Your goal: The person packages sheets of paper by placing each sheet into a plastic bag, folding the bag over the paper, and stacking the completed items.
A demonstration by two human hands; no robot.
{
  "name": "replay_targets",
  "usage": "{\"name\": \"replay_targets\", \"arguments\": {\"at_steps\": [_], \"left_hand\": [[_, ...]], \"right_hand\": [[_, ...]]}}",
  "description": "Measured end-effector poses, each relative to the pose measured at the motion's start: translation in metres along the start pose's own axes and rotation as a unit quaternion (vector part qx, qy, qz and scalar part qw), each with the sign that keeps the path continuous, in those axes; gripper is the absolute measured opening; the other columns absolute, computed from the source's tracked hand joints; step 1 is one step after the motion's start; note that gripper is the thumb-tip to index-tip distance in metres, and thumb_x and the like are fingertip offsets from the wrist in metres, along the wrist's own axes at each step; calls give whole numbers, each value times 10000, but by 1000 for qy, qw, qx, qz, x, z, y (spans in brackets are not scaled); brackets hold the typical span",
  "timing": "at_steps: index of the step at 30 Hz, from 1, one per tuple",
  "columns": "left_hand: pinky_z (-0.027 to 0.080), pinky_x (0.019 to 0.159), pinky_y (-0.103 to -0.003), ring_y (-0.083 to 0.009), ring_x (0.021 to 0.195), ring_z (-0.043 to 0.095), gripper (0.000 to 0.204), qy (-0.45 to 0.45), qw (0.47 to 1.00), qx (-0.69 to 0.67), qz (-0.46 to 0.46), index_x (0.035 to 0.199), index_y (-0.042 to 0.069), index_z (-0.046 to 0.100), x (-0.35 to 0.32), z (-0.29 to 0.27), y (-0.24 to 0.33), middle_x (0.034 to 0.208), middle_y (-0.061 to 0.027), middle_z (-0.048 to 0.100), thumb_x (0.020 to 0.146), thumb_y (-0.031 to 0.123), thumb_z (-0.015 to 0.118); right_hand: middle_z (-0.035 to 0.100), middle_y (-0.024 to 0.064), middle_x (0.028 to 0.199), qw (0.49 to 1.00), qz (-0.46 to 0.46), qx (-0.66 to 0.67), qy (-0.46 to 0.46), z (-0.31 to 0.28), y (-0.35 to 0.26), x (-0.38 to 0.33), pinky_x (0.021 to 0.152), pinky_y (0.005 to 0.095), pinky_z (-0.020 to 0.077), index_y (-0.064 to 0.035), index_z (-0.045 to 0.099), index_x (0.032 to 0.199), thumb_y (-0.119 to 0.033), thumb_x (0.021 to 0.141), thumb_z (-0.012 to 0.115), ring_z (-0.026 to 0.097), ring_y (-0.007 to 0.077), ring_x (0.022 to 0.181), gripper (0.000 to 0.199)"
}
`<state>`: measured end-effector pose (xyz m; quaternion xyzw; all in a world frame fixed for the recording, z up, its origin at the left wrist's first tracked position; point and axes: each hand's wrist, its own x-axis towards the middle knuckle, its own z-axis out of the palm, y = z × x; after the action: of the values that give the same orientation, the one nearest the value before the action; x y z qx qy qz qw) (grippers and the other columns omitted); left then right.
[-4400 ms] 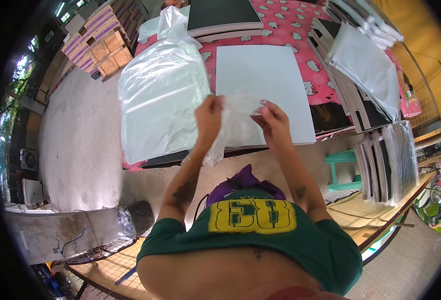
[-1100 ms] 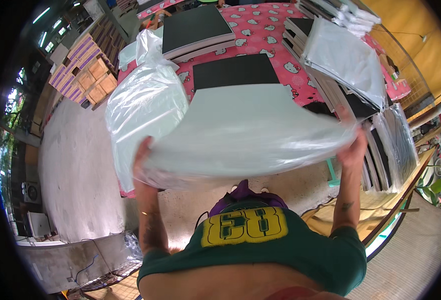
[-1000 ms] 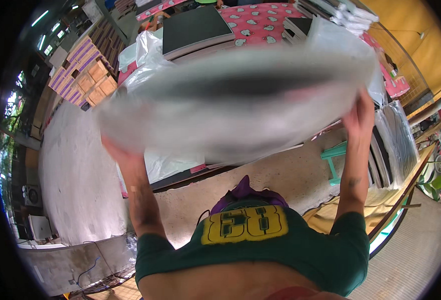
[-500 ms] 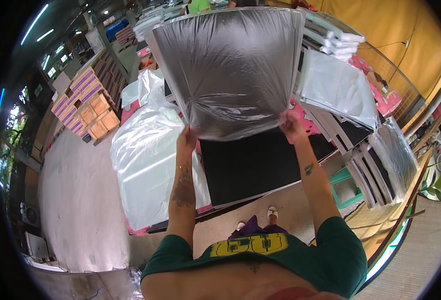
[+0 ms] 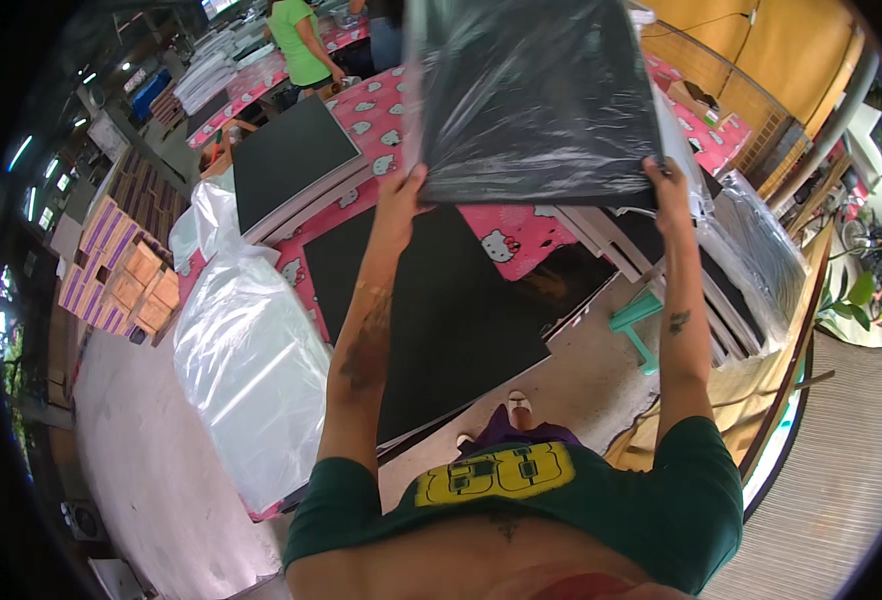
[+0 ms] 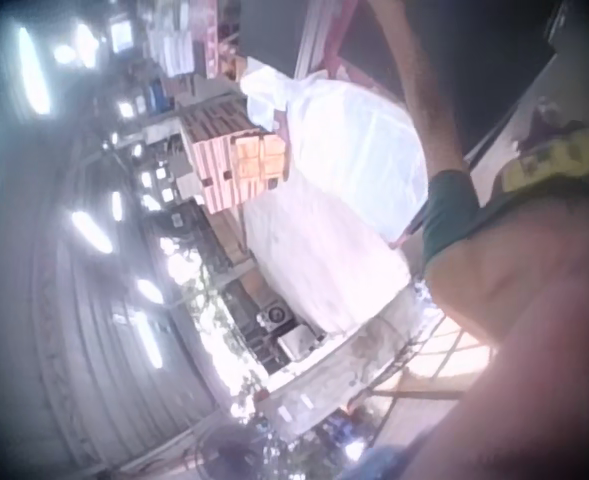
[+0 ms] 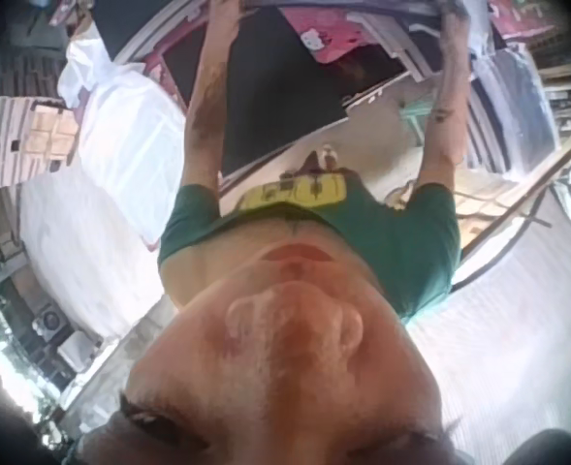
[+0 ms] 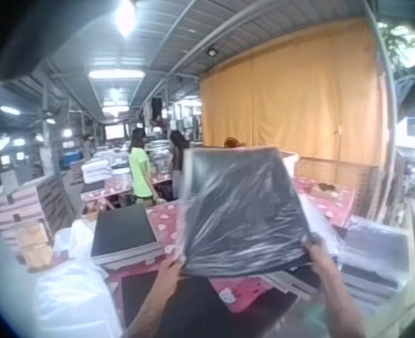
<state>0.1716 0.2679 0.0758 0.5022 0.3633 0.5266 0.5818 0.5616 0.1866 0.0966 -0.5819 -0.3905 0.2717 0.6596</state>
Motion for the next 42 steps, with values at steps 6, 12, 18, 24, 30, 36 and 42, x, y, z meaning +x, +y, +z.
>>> {"name": "replay_targets", "arguments": {"at_steps": [6, 12, 18, 24, 30, 36, 42], "left_hand": [[500, 484, -273, -158, 555, 596, 174, -36, 985, -113, -123, 906, 28, 541, 86, 110, -72, 738, -59, 594, 859, 184, 600], [529, 593, -281, -194, 664, 632, 243, 25, 997, -38, -58, 949, -48, 587, 33, 70, -89, 791, -124, 625, 835, 163, 628], [502, 636, -253, -141, 691, 624, 170, 196, 921, 335, 26, 912, -29, 614, -161, -150, -37, 750, -83, 632, 814, 109, 628], [490, 622, -297, -200, 684, 629, 201, 118, 770, 611, -142, 885, 12, 629, -363, -299, -44, 743, -99, 649, 749, 151, 679], [452, 556, -309, -194, 616, 573, 152, 336, 781, 525, -46, 890, 18, 618, -405, -310, -50, 740, -91, 615, 857, 155, 561], [416, 532, -237, -120, 597, 530, 218, 262, 926, 270, 22, 984, 12, 626, -347, -159, 23, 716, -88, 607, 864, 188, 577], [415, 551, -268, -130, 573, 512, 177, 345, 863, 367, 52, 858, -23, 621, -346, -141, 5, 628, -76, 576, 853, 151, 587]], "right_hand": [[626, 131, 956, 999, 29, 18, 3, -126, 58, 106, 755, 330, 493, 48, 548, 1082, -89, 815, 634, 611, 214, 832, 312], [634, 99, 850, 994, 81, -69, -10, -153, 105, 137, 671, 316, 471, 43, 594, 980, -109, 801, 652, 598, 182, 718, 242], [638, 69, 906, 931, -216, -287, -59, -168, 91, 127, 736, 320, 433, 15, 612, 1027, -281, 817, 620, 545, 169, 814, 364], [577, 230, 1067, 879, -287, -357, 128, -26, 32, 14, 897, 409, 402, -48, 556, 1177, -451, 860, 540, 547, 355, 1001, 513], [602, 101, 968, 928, -95, -50, -357, 196, 56, -233, 833, 311, 426, -8, 591, 1033, -283, 900, 535, 555, 192, 917, 311], [572, 73, 1090, 625, 335, 291, -643, 283, 55, -430, 915, 316, 405, -16, 525, 1171, -258, 900, 556, 523, 155, 1039, 365], [612, 35, 936, 768, 305, 310, -470, 277, 43, -413, 753, 260, 459, -4, 582, 1027, -146, 893, 563, 570, 98, 846, 196]]}}
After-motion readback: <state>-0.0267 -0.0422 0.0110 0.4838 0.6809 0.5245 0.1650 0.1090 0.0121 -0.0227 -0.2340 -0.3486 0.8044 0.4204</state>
